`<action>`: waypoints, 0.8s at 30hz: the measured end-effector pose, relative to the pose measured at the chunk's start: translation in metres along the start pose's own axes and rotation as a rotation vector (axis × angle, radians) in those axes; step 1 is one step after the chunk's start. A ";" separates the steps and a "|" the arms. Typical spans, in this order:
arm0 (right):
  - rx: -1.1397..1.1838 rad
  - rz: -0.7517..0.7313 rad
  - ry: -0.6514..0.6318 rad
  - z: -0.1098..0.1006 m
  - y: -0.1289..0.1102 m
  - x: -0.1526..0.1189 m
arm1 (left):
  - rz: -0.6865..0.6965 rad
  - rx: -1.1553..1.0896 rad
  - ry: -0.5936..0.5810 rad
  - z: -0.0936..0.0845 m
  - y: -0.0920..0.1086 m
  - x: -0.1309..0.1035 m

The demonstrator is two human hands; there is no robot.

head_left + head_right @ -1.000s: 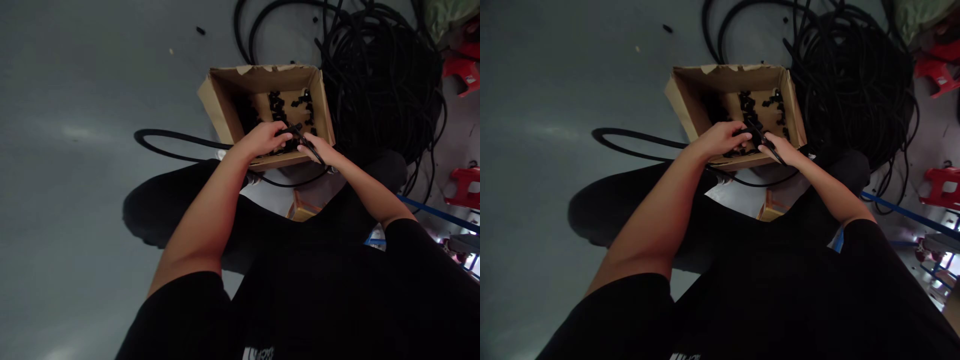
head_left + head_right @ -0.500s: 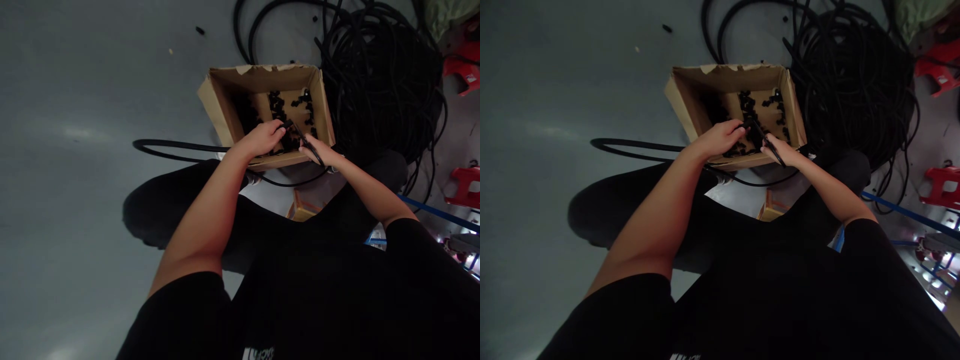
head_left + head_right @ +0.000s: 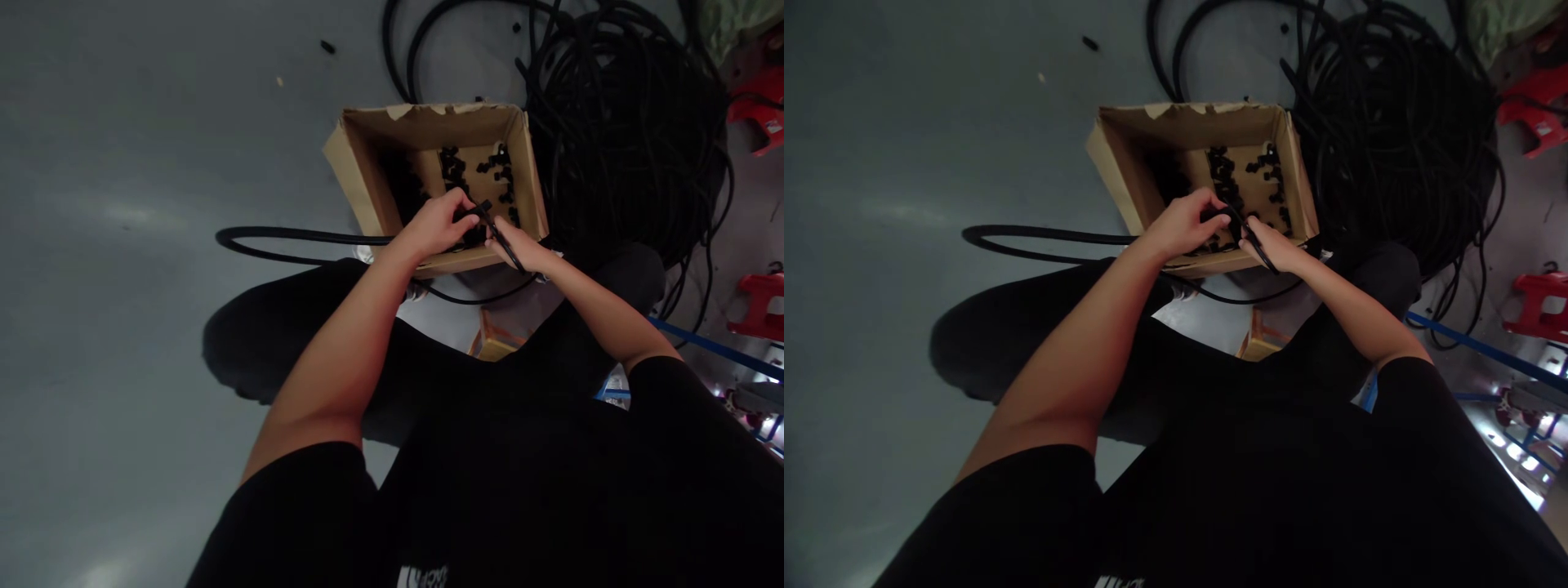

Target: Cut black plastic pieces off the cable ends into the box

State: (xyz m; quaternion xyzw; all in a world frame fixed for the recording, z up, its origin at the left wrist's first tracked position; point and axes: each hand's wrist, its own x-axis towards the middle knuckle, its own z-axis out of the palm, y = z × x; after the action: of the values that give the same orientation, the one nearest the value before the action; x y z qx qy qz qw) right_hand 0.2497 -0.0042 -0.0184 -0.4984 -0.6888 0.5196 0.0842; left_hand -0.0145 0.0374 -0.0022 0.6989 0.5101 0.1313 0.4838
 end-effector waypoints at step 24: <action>-0.019 0.005 0.078 0.005 -0.005 -0.003 | -0.011 -0.230 -0.040 0.004 0.005 0.002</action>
State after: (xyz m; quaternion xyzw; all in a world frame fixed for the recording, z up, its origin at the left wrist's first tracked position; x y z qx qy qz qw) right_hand 0.2448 -0.0091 -0.0153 -0.5208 -0.6886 0.4935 0.1053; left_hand -0.0081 0.0366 -0.0010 0.6386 0.4858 0.1725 0.5713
